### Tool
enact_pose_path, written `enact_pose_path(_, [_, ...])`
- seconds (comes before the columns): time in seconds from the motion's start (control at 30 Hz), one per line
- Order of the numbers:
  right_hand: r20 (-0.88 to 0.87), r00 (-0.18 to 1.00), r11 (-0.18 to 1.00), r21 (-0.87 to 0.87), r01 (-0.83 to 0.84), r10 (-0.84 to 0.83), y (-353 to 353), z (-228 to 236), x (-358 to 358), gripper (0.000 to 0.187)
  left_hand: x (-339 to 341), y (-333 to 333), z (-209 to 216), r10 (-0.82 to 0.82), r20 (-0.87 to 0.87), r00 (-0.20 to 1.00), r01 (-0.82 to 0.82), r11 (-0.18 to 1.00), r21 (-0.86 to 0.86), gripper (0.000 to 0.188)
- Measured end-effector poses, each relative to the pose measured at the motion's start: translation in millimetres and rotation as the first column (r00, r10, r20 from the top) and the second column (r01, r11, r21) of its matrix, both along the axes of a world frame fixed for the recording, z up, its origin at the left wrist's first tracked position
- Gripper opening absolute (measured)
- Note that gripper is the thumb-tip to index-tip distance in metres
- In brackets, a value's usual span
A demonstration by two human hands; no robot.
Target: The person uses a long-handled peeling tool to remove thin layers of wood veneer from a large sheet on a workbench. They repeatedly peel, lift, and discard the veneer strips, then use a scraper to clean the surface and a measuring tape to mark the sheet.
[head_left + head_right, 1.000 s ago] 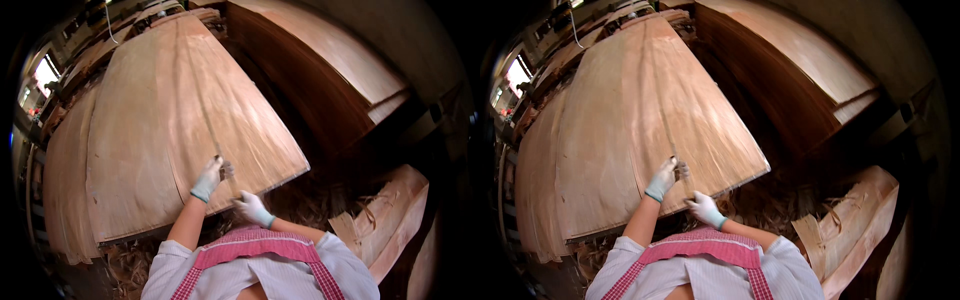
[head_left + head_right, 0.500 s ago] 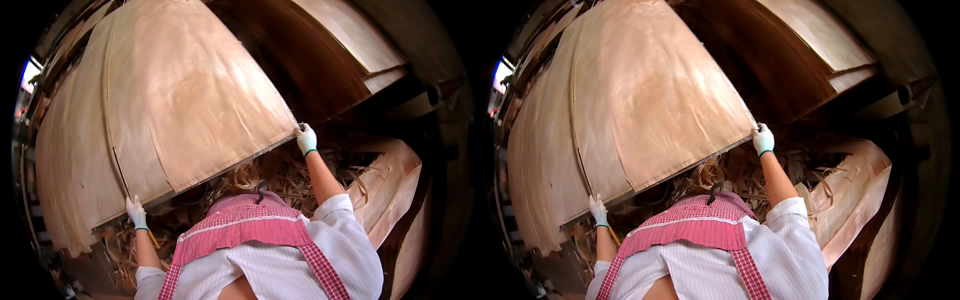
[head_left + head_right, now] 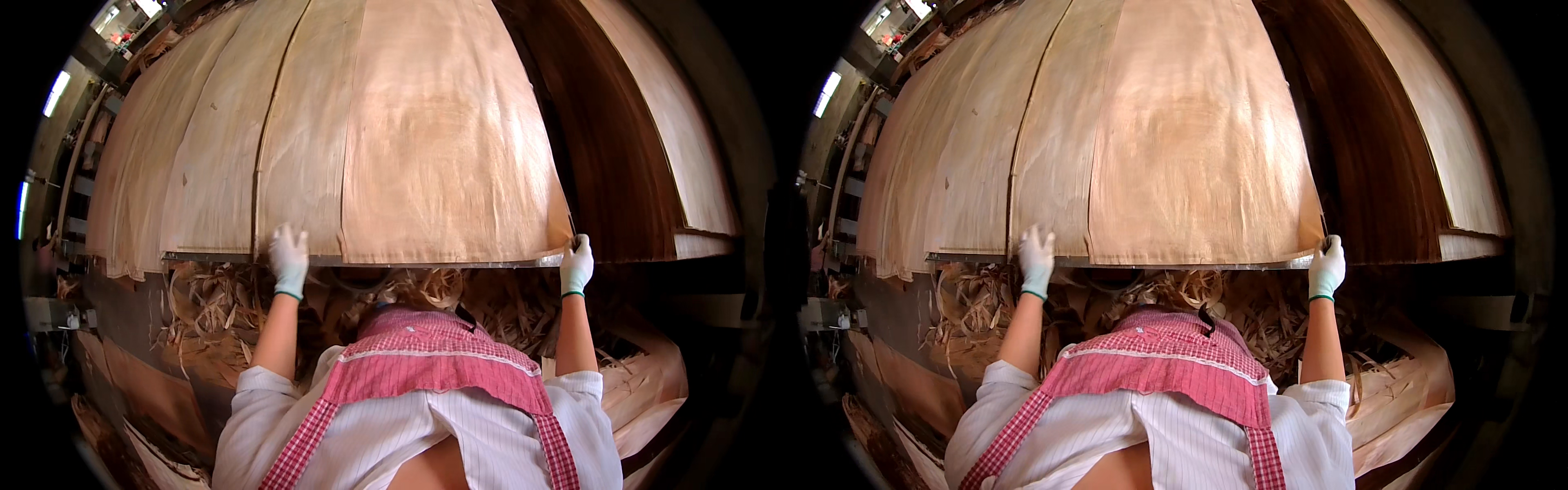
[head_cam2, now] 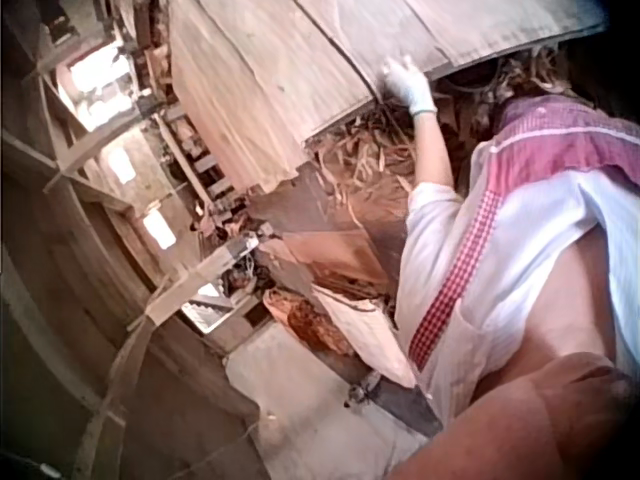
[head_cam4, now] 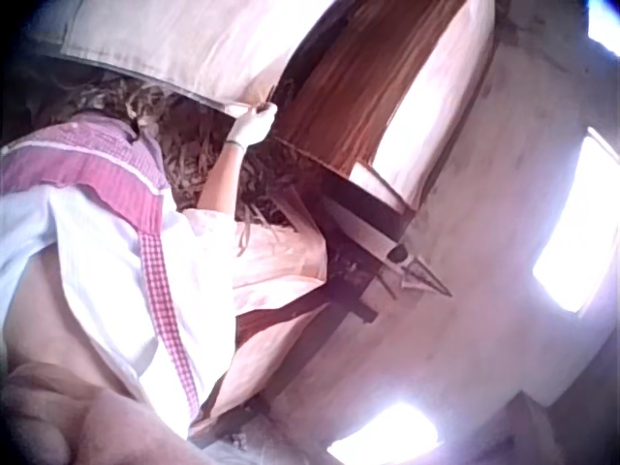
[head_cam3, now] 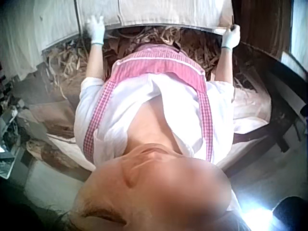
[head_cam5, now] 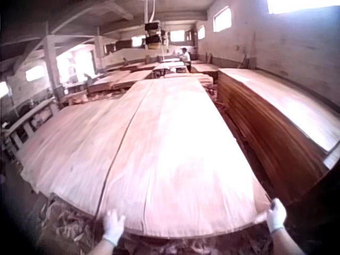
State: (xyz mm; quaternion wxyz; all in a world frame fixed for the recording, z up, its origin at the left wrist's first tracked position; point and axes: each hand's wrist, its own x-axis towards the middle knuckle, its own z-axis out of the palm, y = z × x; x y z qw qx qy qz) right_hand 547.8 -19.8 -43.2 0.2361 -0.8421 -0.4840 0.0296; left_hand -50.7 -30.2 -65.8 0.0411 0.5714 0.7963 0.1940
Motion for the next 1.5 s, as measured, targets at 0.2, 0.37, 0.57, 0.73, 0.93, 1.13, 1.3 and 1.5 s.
enact_pose_path(0.2, [0.094,0.995,0.996,-0.082,0.045,-0.038,22.0,53.0,-4.1,0.017,57.8,42.4,-38.0,-0.036,0.468,0.883,0.081,0.994,-0.077,0.049])
enact_pose_path(0.37, [0.193,0.978,0.982,-0.149,0.113,-0.084,20.4,44.3,11.9,0.024,67.2,68.5,-42.8,0.056,0.772,0.633,0.117,0.979,-0.167,0.038])
enact_pose_path(0.57, [-0.395,0.918,0.979,0.192,0.073,0.01,16.1,31.5,32.9,0.024,67.1,80.6,-34.7,0.116,0.771,0.626,-0.103,0.992,-0.066,0.042])
enact_pose_path(0.73, [-0.742,0.67,0.909,0.267,0.319,-0.017,22.3,52.8,19.6,0.018,72.3,95.4,-9.4,0.229,0.898,0.376,0.15,0.941,-0.303,0.042])
enact_pose_path(0.93, [-0.846,0.528,0.894,0.172,0.414,-0.081,16.9,40.7,27.4,0.016,78.4,109.4,-15.9,0.187,0.928,0.322,0.061,0.974,-0.217,0.04])
enact_pose_path(1.13, [-0.888,0.457,0.9,0.156,0.408,-0.053,13.7,29.5,32.7,0.018,75.2,120.9,-20.1,0.148,0.949,0.278,0.27,0.936,-0.225,0.048])
enact_pose_path(1.3, [-0.882,0.465,0.928,0.103,0.358,-0.082,9.1,18.8,28.7,0.02,93.8,127.7,-20.5,0.159,0.953,0.257,-0.019,0.987,-0.159,0.069])
enact_pose_path(1.5, [-0.863,0.504,0.94,0.211,0.267,0.05,11.4,29.9,24.7,0.006,107.6,138.7,-9.4,0.152,0.933,0.327,0.078,0.979,-0.187,0.071])
